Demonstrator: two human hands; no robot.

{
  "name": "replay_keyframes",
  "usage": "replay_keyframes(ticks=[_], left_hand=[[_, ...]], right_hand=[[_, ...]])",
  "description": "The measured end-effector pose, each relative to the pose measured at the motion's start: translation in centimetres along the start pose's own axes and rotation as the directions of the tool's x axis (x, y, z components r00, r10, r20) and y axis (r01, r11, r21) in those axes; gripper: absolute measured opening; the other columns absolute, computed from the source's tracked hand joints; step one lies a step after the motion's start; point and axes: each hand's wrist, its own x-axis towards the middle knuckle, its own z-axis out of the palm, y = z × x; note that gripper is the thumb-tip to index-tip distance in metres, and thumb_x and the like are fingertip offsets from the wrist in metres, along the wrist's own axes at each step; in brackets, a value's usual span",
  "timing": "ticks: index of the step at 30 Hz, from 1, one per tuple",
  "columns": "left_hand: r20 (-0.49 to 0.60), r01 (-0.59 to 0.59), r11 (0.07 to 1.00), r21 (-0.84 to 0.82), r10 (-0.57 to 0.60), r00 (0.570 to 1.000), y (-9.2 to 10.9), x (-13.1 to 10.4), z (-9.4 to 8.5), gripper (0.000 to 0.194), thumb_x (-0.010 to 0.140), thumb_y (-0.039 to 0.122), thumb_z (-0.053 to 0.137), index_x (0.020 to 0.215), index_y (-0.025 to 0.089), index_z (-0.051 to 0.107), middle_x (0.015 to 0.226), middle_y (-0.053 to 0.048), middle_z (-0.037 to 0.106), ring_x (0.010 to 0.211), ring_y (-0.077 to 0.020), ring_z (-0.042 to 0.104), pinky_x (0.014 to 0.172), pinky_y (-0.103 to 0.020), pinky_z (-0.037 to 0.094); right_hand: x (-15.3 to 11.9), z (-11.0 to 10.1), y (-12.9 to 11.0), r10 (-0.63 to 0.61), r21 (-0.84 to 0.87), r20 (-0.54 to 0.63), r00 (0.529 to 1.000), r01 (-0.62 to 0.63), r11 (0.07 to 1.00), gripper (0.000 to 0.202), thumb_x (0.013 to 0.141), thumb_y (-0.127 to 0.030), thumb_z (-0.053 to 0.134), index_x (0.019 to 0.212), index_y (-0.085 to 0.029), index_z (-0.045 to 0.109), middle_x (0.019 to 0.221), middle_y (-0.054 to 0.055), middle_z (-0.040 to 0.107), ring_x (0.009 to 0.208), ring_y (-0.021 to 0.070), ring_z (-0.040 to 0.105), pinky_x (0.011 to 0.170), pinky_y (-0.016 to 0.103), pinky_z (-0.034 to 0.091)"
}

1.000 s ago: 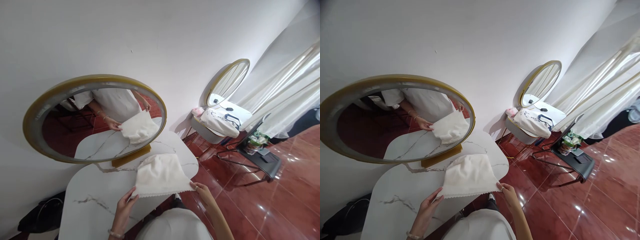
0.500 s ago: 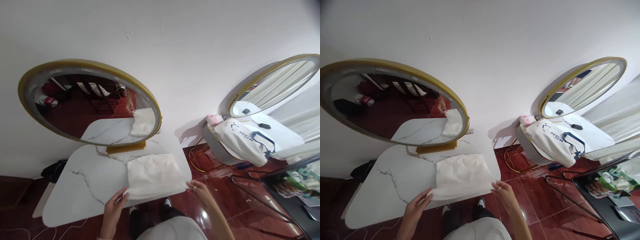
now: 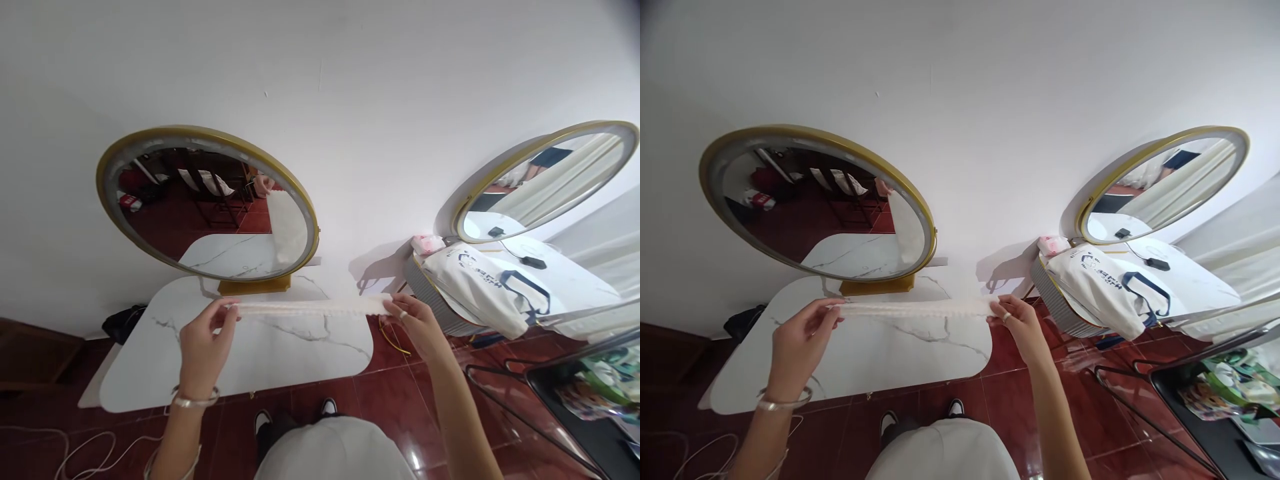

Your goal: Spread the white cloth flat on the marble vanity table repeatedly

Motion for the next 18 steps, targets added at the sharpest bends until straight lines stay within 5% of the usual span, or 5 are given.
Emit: replay_keyframes(ticks=[5, 8, 11, 15, 18], left_hand=[[0.192, 0.221, 0.954, -0.204, -0.182, 0.964, 0.1, -3.6, -2.8, 0.04, 0.059, 0.061, 0.068, 0.076, 0.025, 0.068, 0.054, 0.001, 0.054, 0.058, -0.0181, 0.057, 0.06, -0.028, 0.053], [0.281, 0.457, 0.859, -0.232, -0.391, 0.877, -0.1, -5.4, -4.3, 0.051, 0.039, 0.066, 0.077, 0.067, 0.024, 0.07, 0.059, -0.003, 0.06, 0.057, -0.0203, 0.058, 0.057, -0.032, 0.056], [0.32, 0.567, 0.793, -0.223, -0.49, 0.811, -0.5, -6.3, -5.2, 0.059, 0.028, 0.061, 0.083, 0.074, 0.026, 0.074, 0.072, -0.006, 0.069, 0.072, -0.0276, 0.065, 0.061, -0.034, 0.059], [0.296, 0.454, 0.877, -0.157, -0.396, 0.869, -2.5, -5.8, -3.3, 0.056, 0.038, 0.053, 0.084, 0.087, 0.027, 0.075, 0.073, -0.003, 0.071, 0.08, -0.0277, 0.068, 0.07, -0.033, 0.06], [0.27, 0.273, 0.959, -0.081, -0.243, 0.932, -5.0, -4.3, 0.5, 0.041, 0.053, 0.057, 0.075, 0.077, 0.024, 0.073, 0.073, -0.003, 0.07, 0.073, -0.0225, 0.066, 0.069, -0.03, 0.057]], right_hand=[[-7.4, -1.5, -0.8, 0.099, -0.116, -0.138, 0.986, -0.115, 0.987, 0.044, 0.062, -0.052, 0.081, 0.086, -0.019, 0.063, 0.058, -0.002, 0.058, 0.045, 0.0088, 0.047, 0.042, 0.02, 0.037], [-11.2, -2.3, -0.3, 0.14, 0.002, -0.238, 0.961, -0.144, 0.99, 0.052, 0.059, -0.048, 0.084, 0.1, -0.024, 0.064, 0.061, -0.002, 0.06, 0.044, 0.0095, 0.047, 0.039, 0.02, 0.038], [-12.7, -3.0, 0.1, 0.153, 0.08, -0.291, 0.944, -0.135, 0.988, 0.044, 0.054, -0.048, 0.086, 0.086, -0.023, 0.069, 0.06, 0.002, 0.062, 0.042, 0.0111, 0.049, 0.038, 0.023, 0.041], [-10.1, -3.5, 1.2, 0.137, 0.116, -0.218, 0.966, -0.114, 0.987, 0.048, 0.041, -0.04, 0.092, 0.081, -0.022, 0.072, 0.077, 0.009, 0.072, 0.067, 0.0217, 0.067, 0.059, 0.029, 0.055], [-5.8, -3.2, 3.5, 0.124, 0.034, -0.144, 0.982, -0.12, 0.992, 0.048, 0.049, -0.039, 0.09, 0.089, -0.021, 0.072, 0.09, 0.01, 0.074, 0.086, 0.0241, 0.069, 0.069, 0.028, 0.054]])
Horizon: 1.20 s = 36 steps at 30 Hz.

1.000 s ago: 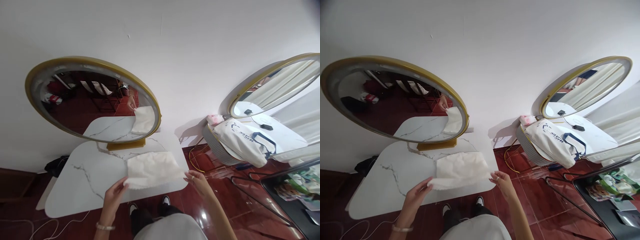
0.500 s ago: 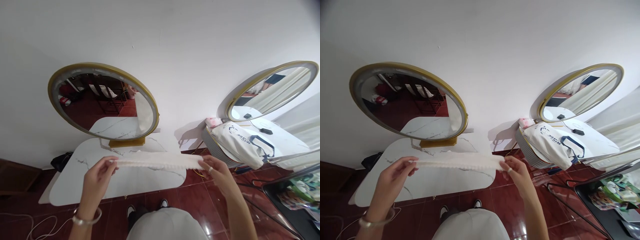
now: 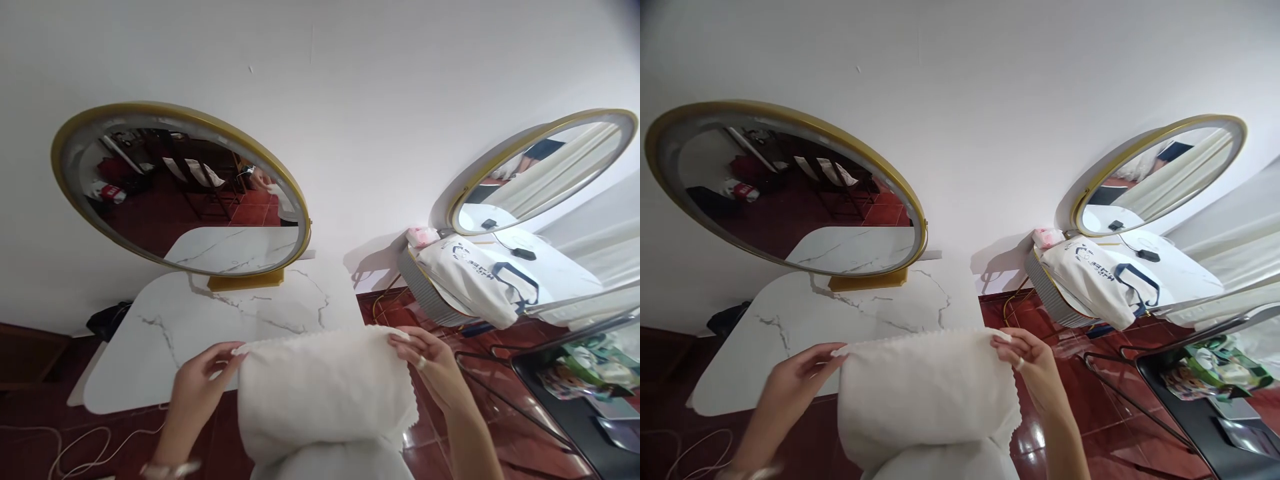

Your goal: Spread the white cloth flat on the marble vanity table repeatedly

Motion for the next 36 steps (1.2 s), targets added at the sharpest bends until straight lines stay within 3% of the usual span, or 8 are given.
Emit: replay_keyframes(ticks=[4, 8, 13, 18, 23, 29, 33, 36], left_hand=[[0.022, -0.148, 0.984, 0.103, 0.147, 0.989, -2.5, 5.4, 4.5, 0.031, 0.06, 0.051, 0.066, 0.069, 0.022, 0.069, 0.082, -0.004, 0.069, 0.067, -0.018, 0.064, 0.063, -0.028, 0.053], [0.102, -0.089, 0.988, 0.129, 0.076, 0.992, -3.5, 10.8, 7.9, 0.02, 0.063, 0.04, 0.062, 0.07, 0.02, 0.064, 0.072, -0.002, 0.068, 0.053, -0.0147, 0.06, 0.058, -0.028, 0.05], [0.139, -0.077, 0.982, 0.175, 0.053, 0.989, -3.8, 15.9, 9.8, 0.005, 0.063, 0.026, 0.062, 0.062, 0.021, 0.061, 0.055, 0.002, 0.062, 0.049, -0.0156, 0.06, 0.061, -0.029, 0.05], [0.124, -0.096, 0.97, 0.222, 0.07, 0.99, -4.5, 19.1, 10.9, 0.005, 0.064, 0.024, 0.063, 0.065, 0.021, 0.059, 0.062, 0.004, 0.066, 0.04, -0.0107, 0.055, 0.065, -0.028, 0.049], [-0.015, -0.138, 0.959, 0.247, 0.146, 0.989, -5.8, 19.7, 13.5, 0.008, 0.075, 0.018, 0.049, 0.073, 0.019, 0.056, 0.074, 0.002, 0.064, 0.053, -0.0112, 0.064, 0.063, -0.024, 0.048], [-0.122, -0.266, 0.924, 0.276, 0.308, 0.944, -7.9, 17.7, 16.2, 0.031, 0.085, 0.016, 0.038, 0.092, 0.019, 0.068, 0.103, -0.011, 0.062, 0.097, -0.0205, 0.064, 0.089, -0.035, 0.05], [-0.088, -0.364, 0.881, 0.301, 0.406, 0.91, -8.4, 16.1, 17.0, 0.038, 0.09, 0.023, 0.039, 0.121, 0.018, 0.06, 0.134, -0.014, 0.05, 0.117, -0.0227, 0.056, 0.102, -0.039, 0.045], [0.055, -0.496, 0.762, 0.415, 0.523, 0.85, -8.5, 14.9, 17.9, 0.048, 0.093, 0.028, 0.037, 0.139, 0.016, 0.044, 0.154, -0.014, 0.028, 0.14, -0.0264, 0.032, 0.111, -0.043, 0.035]], right_hand=[[7.0, 1.7, 3.5, -0.043, -0.13, -0.006, 0.999, 0.041, 0.991, 0.044, 0.058, -0.057, 0.081, 0.072, -0.018, 0.067, 0.07, 0.007, 0.072, 0.066, 0.0197, 0.067, 0.05, 0.024, 0.046], [13.5, 3.1, 6.2, -0.041, -0.183, -0.005, 0.999, 0.04, 0.982, 0.046, 0.052, -0.059, 0.081, 0.059, -0.017, 0.062, 0.053, 0.002, 0.063, 0.045, 0.0114, 0.053, 0.041, 0.022, 0.036], [19.4, 4.1, 8.1, 0.031, -0.201, -0.031, 0.999, -0.037, 0.979, 0.034, 0.053, -0.044, 0.083, 0.059, -0.017, 0.064, 0.055, 0.003, 0.066, 0.051, 0.0149, 0.061, 0.047, 0.024, 0.047], [22.8, 5.0, 9.4, 0.067, -0.189, -0.059, 0.996, -0.077, 0.979, 0.024, 0.056, -0.035, 0.082, 0.063, -0.018, 0.066, 0.061, 0.005, 0.07, 0.06, 0.0204, 0.069, 0.061, 0.031, 0.059], [24.2, 6.6, 10.0, 0.027, -0.171, -0.103, 0.994, -0.045, 0.984, 0.026, 0.061, -0.04, 0.078, 0.069, -0.019, 0.065, 0.066, 0.005, 0.072, 0.07, 0.0234, 0.071, 0.072, 0.034, 0.06], [23.4, 8.5, 10.4, -0.08, -0.237, -0.155, 0.985, 0.041, 0.971, 0.033, 0.068, -0.049, 0.071, 0.08, -0.02, 0.065, 0.081, 0.007, 0.074, 0.082, 0.0248, 0.072, 0.08, 0.033, 0.057], [22.5, 8.9, 10.5, -0.137, -0.298, -0.203, 0.97, 0.072, 0.952, 0.04, 0.075, -0.051, 0.064, 0.097, -0.018, 0.065, 0.095, 0.012, 0.073, 0.093, 0.0267, 0.069, 0.085, 0.036, 0.054], [21.0, 9.8, 11.3, -0.293, -0.444, -0.12, 0.948, 0.213, 0.87, 0.051, 0.083, -0.046, 0.058, 0.124, -0.017, 0.056, 0.122, 0.014, 0.064, 0.11, 0.0265, 0.061, 0.097, 0.04, 0.048]])
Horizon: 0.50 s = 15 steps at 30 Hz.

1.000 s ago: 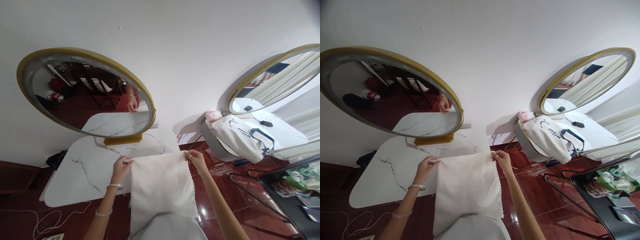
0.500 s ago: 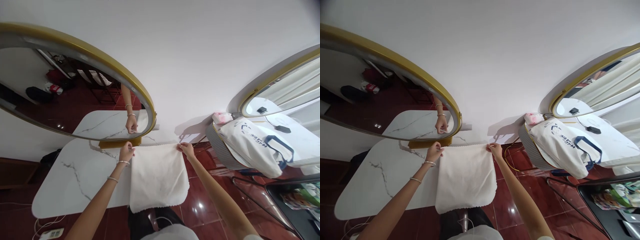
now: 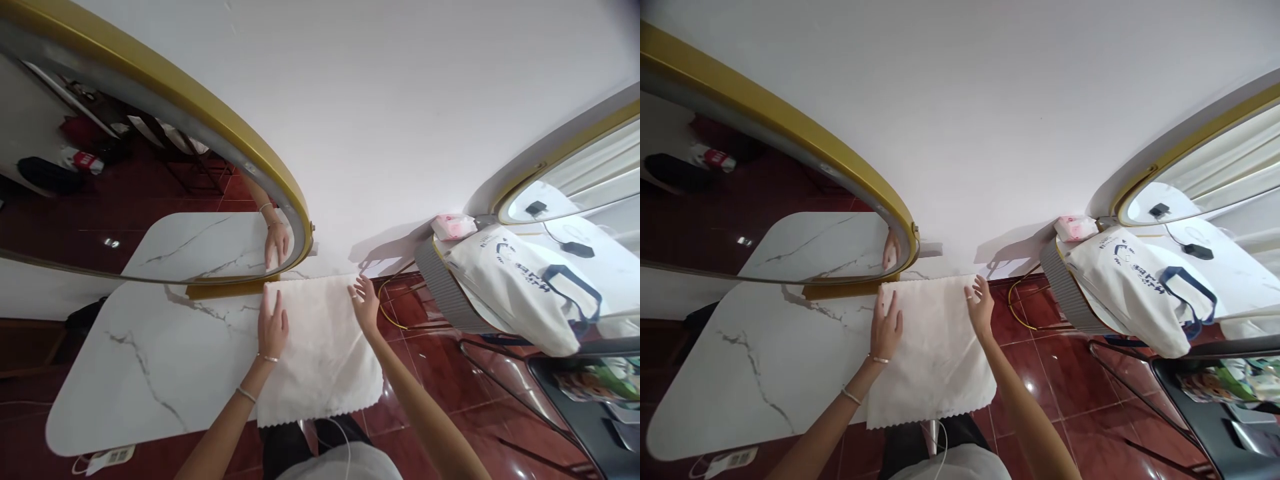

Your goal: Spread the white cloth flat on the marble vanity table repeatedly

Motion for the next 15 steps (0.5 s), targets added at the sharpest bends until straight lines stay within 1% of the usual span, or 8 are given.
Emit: replay_keyframes(ticks=[1, 3, 4, 5, 7, 9, 12, 15], left_hand=[[0.052, -0.057, 0.997, 0.045, 0.054, 0.997, 0.3, -0.2, 0.4, 0.049, 0.094, 0.028, 0.035, 0.141, 0.016, 0.041, 0.156, -0.013, 0.026, 0.143, -0.0263, 0.026, 0.113, -0.045, 0.031], [0.138, -0.113, 0.988, 0.108, 0.097, 0.986, 0.9, -0.4, 1.4, 0.049, 0.095, 0.03, 0.034, 0.143, 0.017, 0.04, 0.155, -0.013, 0.029, 0.145, -0.026, 0.021, 0.116, -0.047, 0.024], [0.15, -0.106, 0.985, 0.135, 0.085, 0.985, 1.0, -0.3, 2.0, 0.05, 0.095, 0.032, 0.034, 0.143, 0.017, 0.039, 0.155, -0.013, 0.029, 0.145, -0.0266, 0.02, 0.117, -0.048, 0.021], [0.138, -0.08, 0.983, 0.164, 0.057, 0.989, 1.1, 0.0, 2.6, 0.051, 0.095, 0.034, 0.035, 0.143, 0.017, 0.039, 0.155, -0.014, 0.027, 0.145, -0.0277, 0.019, 0.117, -0.051, 0.019], [0.088, -0.017, 0.977, 0.21, -0.001, 0.996, 1.0, 0.7, 3.6, 0.055, 0.094, 0.038, 0.04, 0.144, 0.017, 0.038, 0.157, -0.015, 0.023, 0.146, -0.0298, 0.016, 0.117, -0.054, 0.015], [0.05, 0.016, 0.975, 0.223, -0.028, 0.998, 0.8, 1.9, 4.2, 0.057, 0.092, 0.04, 0.043, 0.144, 0.019, 0.038, 0.156, -0.014, 0.023, 0.146, -0.0308, 0.015, 0.117, -0.055, 0.014], [0.06, 0.04, 0.979, 0.202, -0.053, 0.997, 0.7, 4.5, 4.5, 0.056, 0.089, 0.041, 0.048, 0.14, 0.018, 0.045, 0.151, -0.015, 0.035, 0.143, -0.0345, 0.021, 0.116, -0.056, 0.013], [0.125, 0.11, 0.973, 0.202, -0.137, 0.983, 0.7, 8.2, 4.9, 0.052, 0.088, 0.043, 0.05, 0.13, 0.013, 0.056, 0.137, -0.02, 0.052, 0.134, -0.0395, 0.037, 0.111, -0.058, 0.023]], right_hand=[[-0.8, 0.5, 0.0, -0.122, -0.099, 0.058, 0.991, 0.127, 0.987, 0.051, 0.086, -0.044, 0.055, 0.131, -0.019, 0.051, 0.13, 0.014, 0.059, 0.118, 0.0264, 0.056, 0.102, 0.043, 0.043], [-2.5, 2.0, 0.2, -0.326, -0.325, 0.26, 0.909, 0.4, 0.857, 0.051, 0.092, -0.041, 0.047, 0.139, -0.022, 0.045, 0.144, 0.013, 0.046, 0.134, 0.0278, 0.041, 0.112, 0.049, 0.03], [-3.2, 2.8, 0.4, -0.36, -0.419, 0.363, 0.859, 0.496, 0.761, 0.051, 0.094, -0.04, 0.045, 0.142, -0.024, 0.041, 0.15, 0.012, 0.038, 0.14, 0.0294, 0.031, 0.114, 0.054, 0.023], [-3.7, 3.7, 0.6, -0.351, -0.491, 0.436, 0.829, 0.546, 0.679, 0.053, 0.094, -0.041, 0.044, 0.145, -0.027, 0.038, 0.154, 0.011, 0.03, 0.143, 0.0312, 0.022, 0.114, 0.059, 0.016], [-4.1, 5.4, 1.0, -0.295, -0.599, 0.49, 0.82, 0.563, 0.569, 0.056, 0.095, -0.044, 0.042, 0.148, -0.032, 0.03, 0.158, 0.01, 0.019, 0.145, 0.0343, 0.011, 0.11, 0.068, 0.007], [-3.7, 6.7, 1.3, -0.261, -0.659, 0.484, 0.835, 0.544, 0.52, 0.057, 0.095, -0.046, 0.039, 0.149, -0.034, 0.025, 0.159, 0.01, 0.015, 0.146, 0.0348, 0.008, 0.107, 0.071, 0.0], [-1.6, 8.1, 1.3, -0.254, -0.686, 0.458, 0.852, 0.521, 0.507, 0.057, 0.095, -0.048, 0.038, 0.149, -0.035, 0.024, 0.159, 0.009, 0.014, 0.146, 0.0346, 0.007, 0.105, 0.072, -0.004], [1.5, 9.2, 0.6, -0.255, -0.686, 0.456, 0.853, 0.519, 0.51, 0.057, 0.096, -0.05, 0.037, 0.149, -0.034, 0.025, 0.159, 0.01, 0.013, 0.145, 0.035, 0.006, 0.104, 0.072, -0.005]])
